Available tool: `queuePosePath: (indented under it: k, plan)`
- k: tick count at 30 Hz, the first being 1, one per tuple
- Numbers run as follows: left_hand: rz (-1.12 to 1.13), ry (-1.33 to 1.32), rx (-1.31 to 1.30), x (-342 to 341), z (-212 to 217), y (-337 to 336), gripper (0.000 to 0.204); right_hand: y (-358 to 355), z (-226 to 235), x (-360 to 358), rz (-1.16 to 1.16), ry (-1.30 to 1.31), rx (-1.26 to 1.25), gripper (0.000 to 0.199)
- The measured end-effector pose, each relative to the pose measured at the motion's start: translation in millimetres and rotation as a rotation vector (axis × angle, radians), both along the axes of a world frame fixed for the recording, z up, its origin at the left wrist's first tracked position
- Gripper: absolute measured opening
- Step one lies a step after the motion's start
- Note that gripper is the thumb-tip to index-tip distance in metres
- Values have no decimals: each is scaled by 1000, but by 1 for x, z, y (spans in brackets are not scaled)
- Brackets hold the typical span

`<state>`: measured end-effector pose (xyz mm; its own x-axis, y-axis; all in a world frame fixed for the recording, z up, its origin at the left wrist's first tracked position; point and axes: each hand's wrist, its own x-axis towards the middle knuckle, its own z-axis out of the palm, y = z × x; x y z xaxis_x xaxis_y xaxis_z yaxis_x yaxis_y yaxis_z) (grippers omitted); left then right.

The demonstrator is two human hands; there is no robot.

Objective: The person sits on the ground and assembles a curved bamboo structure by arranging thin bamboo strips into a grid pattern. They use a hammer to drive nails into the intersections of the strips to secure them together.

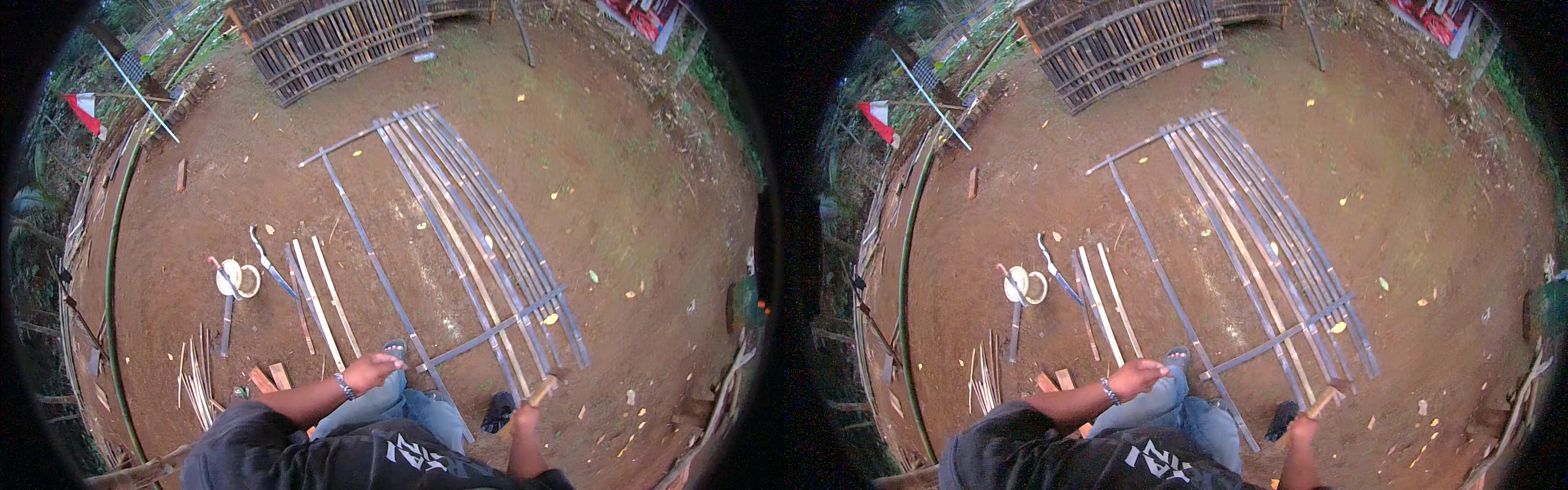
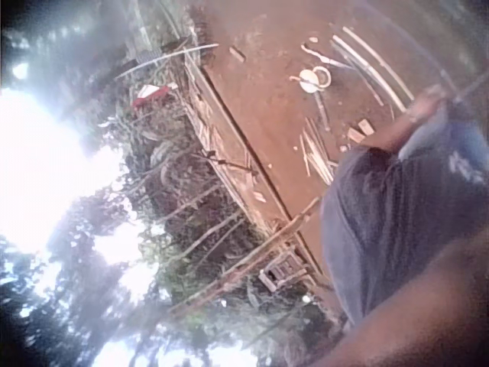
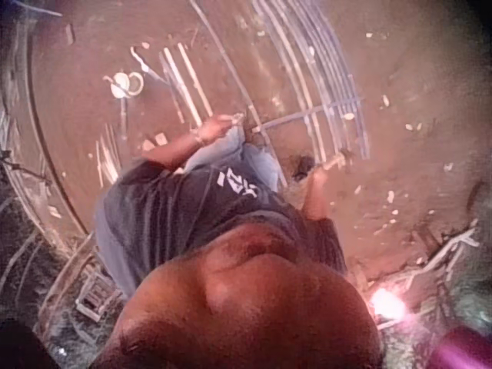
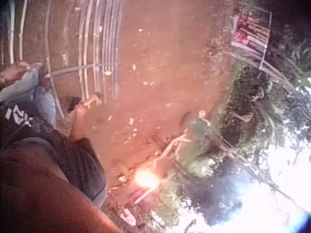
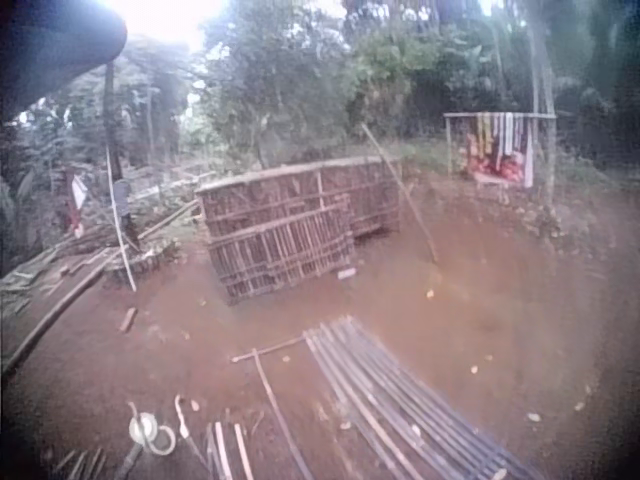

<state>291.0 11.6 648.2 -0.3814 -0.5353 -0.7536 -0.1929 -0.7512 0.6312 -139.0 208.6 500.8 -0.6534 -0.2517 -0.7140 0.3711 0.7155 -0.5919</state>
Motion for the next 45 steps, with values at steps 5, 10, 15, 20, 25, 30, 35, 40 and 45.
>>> queuePosePath:
  k: [5, 10, 15, 20, 25, 30, 35, 40, 45]
  plan:
    - [211, -395, -233, 88, 21, 6, 39, -17, -30, -9, 582, 354, 93, 43]
    - [-506, -1217, -651, 243, -101, 68, 32, -165, 124, 73, 1084, 404, 53, 44]
    - [-862, -1042, -124, 322, -90, 100, 35, -315, 146, 153, 1251, 283, 68, 41]
    - [-503, -1082, -318, 348, -100, -66, 32, -460, 9, 143, 1718, 502, 176, 50]
    - [132, -528, -571, 323, 110, -323, 55, -591, 128, 262, 1861, 376, 300, 36]
    - [74, 137, -1152, 265, 300, -516, 22, -657, 127, 234, 1920, 410, 382, 39]
    - [-4, 503, -1756, 236, 431, -647, 18, -759, 143, 247, 1834, 346, 422, 42]
    - [-83, 1001, -2113, 210, 470, -793, 17, -884, 115, 249, 1787, 357, 393, 43]
    - [274, 1264, -1979, 161, 498, -893, 20, -1016, 124, 275, 1812, 337, 298, 44]
